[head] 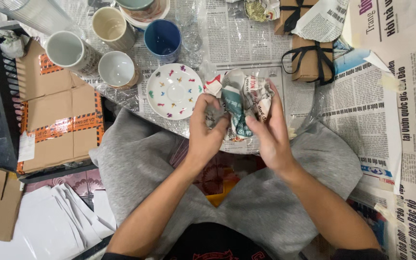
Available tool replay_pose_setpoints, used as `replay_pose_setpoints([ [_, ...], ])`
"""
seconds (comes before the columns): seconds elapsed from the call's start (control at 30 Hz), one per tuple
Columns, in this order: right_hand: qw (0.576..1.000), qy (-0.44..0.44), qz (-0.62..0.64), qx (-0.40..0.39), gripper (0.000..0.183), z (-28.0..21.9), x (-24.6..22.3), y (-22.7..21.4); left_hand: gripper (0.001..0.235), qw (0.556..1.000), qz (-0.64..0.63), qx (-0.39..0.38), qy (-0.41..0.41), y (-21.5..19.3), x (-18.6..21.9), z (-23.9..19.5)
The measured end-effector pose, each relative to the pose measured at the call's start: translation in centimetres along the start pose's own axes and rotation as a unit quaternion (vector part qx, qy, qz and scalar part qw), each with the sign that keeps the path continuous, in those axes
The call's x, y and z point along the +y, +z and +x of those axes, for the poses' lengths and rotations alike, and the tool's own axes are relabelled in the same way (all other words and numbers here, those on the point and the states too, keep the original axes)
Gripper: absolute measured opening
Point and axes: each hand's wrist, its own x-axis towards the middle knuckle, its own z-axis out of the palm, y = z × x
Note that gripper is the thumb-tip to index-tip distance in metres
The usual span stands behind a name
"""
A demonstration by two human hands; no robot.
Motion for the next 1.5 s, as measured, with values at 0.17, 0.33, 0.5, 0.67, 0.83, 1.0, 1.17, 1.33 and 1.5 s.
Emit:
replay_pose_setpoints([
  [0.17, 0.814, -0.33, -0.474, -0.06, 0.101, 0.9, -2.4, 0.1, 0.06, 0.999, -0.016, 0.001, 0.034, -1.5, 1.7, 0.5],
  [0.33, 0.704, -0.297, -0.625, -0.162, 0.057, 1.7, -1.2, 1.4, 0.074, 0.993, 0.078, -0.04, 0.075, -1.9, 3.3, 0.2],
  [0.5, 0.723, -0.327, -0.585, -0.17, 0.039, 1.5, -1.3, 1.4, 0.093, 0.991, 0.072, -0.066, 0.094, -2.7, 4.3, 0.4],
  [0.67, 0.752, -0.368, -0.525, -0.154, 0.023, 0.8, -1.0, 0.7, 0.089, 0.99, 0.015, -0.137, 0.043, -3.6, 4.3, 0.4],
  [0.83, 0.842, -0.357, -0.386, -0.119, 0.029, 0.1, 1.1, -1.1, 0.069, 0.98, -0.087, -0.176, 0.019, -4.0, 2.5, 1.0],
  [1.0, 0.964, -0.203, -0.16, -0.062, 0.039, -1.9, 3.7, -1.6, 0.04, 0.954, -0.286, -0.078, 0.043, -0.9, -0.3, -0.2],
  [1.17, 0.993, -0.033, -0.073, -0.09, 0.045, -1.5, 3.8, -2.4, 0.054, 0.938, -0.341, 0.05, -0.043, -0.6, -0.9, -0.1],
  [1.33, 0.962, -0.018, -0.126, -0.242, 0.058, 0.4, 0.1, -2.9, 0.053, 0.99, -0.024, 0.04, 0.13, -2.7, 1.5, 0.4],
  [1.5, 0.913, -0.17, -0.261, -0.265, 0.046, 1.0, -2.3, -0.4, 0.048, 0.978, -0.027, -0.021, 0.207, -2.8, 3.1, 0.5],
])
